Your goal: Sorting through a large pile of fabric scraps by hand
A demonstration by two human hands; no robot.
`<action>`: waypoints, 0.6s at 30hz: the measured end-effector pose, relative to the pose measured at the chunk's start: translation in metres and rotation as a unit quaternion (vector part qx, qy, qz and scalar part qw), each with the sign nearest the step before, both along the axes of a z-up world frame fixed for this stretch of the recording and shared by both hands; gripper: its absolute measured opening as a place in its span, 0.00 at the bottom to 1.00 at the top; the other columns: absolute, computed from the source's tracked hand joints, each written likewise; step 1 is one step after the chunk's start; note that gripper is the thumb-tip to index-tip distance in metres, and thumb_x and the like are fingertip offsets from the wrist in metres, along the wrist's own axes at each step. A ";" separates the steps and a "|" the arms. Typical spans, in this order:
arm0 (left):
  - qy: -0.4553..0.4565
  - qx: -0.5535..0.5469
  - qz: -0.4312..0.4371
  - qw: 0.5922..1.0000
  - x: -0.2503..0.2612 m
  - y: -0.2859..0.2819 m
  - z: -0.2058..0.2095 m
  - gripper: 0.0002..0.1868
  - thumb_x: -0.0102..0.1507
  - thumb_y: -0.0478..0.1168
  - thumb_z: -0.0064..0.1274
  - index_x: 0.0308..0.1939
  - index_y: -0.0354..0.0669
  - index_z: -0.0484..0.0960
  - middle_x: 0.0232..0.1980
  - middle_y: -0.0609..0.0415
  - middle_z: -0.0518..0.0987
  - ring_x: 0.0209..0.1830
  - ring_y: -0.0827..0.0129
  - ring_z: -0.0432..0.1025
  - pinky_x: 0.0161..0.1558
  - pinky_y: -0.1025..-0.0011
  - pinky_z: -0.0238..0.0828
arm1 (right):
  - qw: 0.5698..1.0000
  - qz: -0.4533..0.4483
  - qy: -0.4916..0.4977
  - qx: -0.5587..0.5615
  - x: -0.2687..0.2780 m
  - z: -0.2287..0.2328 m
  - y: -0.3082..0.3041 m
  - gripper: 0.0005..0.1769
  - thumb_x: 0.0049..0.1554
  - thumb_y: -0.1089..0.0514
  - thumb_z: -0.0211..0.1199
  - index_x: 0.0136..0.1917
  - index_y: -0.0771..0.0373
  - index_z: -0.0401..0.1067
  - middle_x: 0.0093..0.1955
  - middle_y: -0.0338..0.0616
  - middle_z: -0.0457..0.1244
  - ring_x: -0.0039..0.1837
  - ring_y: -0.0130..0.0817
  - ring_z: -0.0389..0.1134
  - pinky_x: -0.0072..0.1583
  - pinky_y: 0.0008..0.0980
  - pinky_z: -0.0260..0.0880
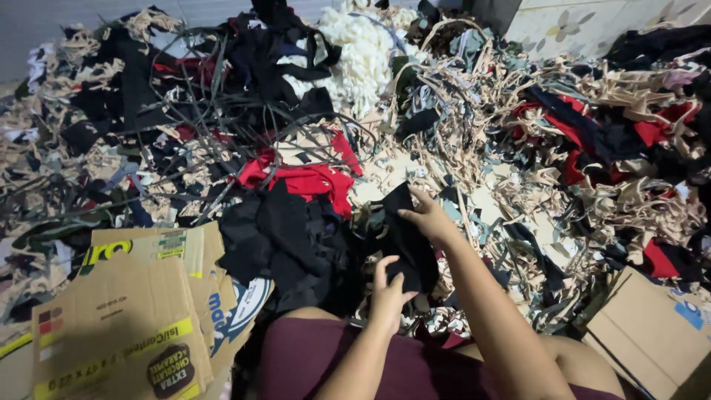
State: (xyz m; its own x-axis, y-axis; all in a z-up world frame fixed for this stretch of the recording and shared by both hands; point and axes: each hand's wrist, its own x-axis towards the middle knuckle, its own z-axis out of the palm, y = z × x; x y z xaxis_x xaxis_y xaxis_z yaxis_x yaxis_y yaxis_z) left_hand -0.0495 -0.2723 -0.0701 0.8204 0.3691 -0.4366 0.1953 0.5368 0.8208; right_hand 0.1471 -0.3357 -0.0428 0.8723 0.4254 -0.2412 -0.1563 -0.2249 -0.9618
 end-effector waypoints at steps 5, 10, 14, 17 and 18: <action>0.017 0.025 -0.010 1.000 0.008 -0.004 -0.020 0.22 0.63 0.34 0.43 0.60 0.56 0.77 0.69 0.51 0.71 0.64 0.63 0.68 0.46 0.62 0.84 | 0.998 -0.043 0.036 -0.009 -0.004 0.025 -0.001 0.38 0.55 0.61 0.67 0.76 0.38 0.65 0.38 0.39 0.63 0.35 0.24 0.62 0.36 0.24 0.63; 0.023 -0.068 -0.003 0.997 0.002 -0.003 0.010 0.25 0.67 0.33 0.42 0.69 0.50 0.73 0.74 0.29 0.54 0.64 0.37 0.65 0.56 0.52 0.78 | 0.997 -0.026 0.071 0.009 -0.061 0.128 -0.009 0.41 0.56 0.55 0.69 0.79 0.38 0.61 0.48 0.50 0.68 0.54 0.39 0.70 0.56 0.38 0.74; 0.001 -0.129 -0.016 0.992 0.000 0.000 0.003 0.27 0.68 0.35 0.41 0.72 0.51 0.68 0.73 0.29 0.53 0.62 0.34 0.68 0.56 0.49 0.78 | 0.993 -0.012 0.115 -0.016 -0.059 0.076 -0.009 0.41 0.56 0.54 0.68 0.78 0.36 0.57 0.68 0.59 0.60 0.64 0.57 0.67 0.61 0.54 0.70; -0.002 -0.128 -0.023 0.991 0.004 0.004 0.002 0.28 0.67 0.37 0.43 0.74 0.53 0.66 0.74 0.32 0.53 0.65 0.32 0.65 0.58 0.43 0.74 | 0.987 0.062 0.139 0.046 -0.061 0.058 -0.011 0.37 0.57 0.65 0.62 0.77 0.50 0.59 0.57 0.61 0.68 0.52 0.53 0.74 0.48 0.47 0.78; 0.002 -0.125 -0.020 0.992 0.005 0.005 -0.003 0.30 0.67 0.38 0.45 0.75 0.55 0.64 0.75 0.36 0.54 0.68 0.32 0.63 0.61 0.39 0.71 | 0.984 0.095 0.145 0.047 -0.066 0.057 -0.011 0.35 0.55 0.69 0.59 0.75 0.54 0.63 0.55 0.56 0.69 0.47 0.46 0.76 0.41 0.37 0.81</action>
State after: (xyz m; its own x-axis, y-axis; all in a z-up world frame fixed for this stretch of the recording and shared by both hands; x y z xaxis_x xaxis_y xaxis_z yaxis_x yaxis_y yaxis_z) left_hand -0.0440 -0.2674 -0.0733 0.8300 0.2161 -0.5141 0.2240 0.7150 0.6622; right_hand 0.0812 -0.3464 0.0138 0.6756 0.6059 -0.4200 -0.3908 -0.1887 -0.9009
